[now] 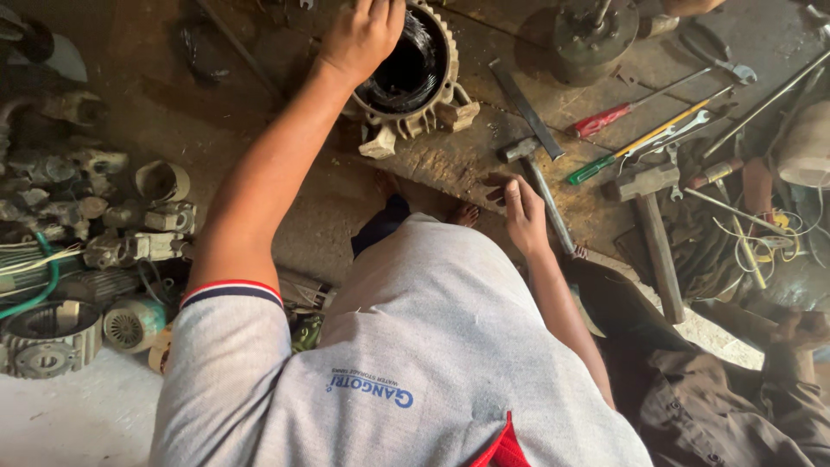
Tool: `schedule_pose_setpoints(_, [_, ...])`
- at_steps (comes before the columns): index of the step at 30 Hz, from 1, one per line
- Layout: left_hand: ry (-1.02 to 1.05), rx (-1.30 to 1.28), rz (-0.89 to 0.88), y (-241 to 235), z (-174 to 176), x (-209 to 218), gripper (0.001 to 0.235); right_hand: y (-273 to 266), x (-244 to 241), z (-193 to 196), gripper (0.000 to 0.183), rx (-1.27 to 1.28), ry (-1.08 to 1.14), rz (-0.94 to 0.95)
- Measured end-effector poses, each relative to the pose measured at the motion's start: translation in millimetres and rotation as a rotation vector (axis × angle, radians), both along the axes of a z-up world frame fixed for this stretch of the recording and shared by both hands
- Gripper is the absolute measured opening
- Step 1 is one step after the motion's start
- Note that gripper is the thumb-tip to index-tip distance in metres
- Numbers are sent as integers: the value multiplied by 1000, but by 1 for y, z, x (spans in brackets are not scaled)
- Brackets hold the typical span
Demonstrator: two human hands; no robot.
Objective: The person works on a motor stator placed on a wooden workbench. They use a hammer and a metal bar to tap and adjust internal components, then use pliers to pull and arrange wires inside the stator. The person repeatedly taps the stator with the hammer and adjusts the internal windings by hand.
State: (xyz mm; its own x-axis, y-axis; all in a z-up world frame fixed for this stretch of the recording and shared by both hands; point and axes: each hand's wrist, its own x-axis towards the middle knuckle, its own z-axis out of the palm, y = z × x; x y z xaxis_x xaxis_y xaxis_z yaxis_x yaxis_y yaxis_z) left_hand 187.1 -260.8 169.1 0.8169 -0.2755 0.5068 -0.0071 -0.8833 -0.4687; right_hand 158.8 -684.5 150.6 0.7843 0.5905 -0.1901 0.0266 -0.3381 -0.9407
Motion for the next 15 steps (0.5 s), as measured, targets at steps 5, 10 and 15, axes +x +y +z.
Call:
schedule_pose_setpoints(5, [34, -134, -51, -10, 17, -18, 15, -10, 1, 6, 43, 145, -6, 15])
schedule_pose_setpoints(10, [192, -339, -35, -33, 35, -34, 16, -15, 4, 13, 43, 127, 21, -25])
schedule_pose_setpoints(15, [250, -407, 8, -43, 48, -36, 15, -14, 5, 26, 40, 75, 7, 6])
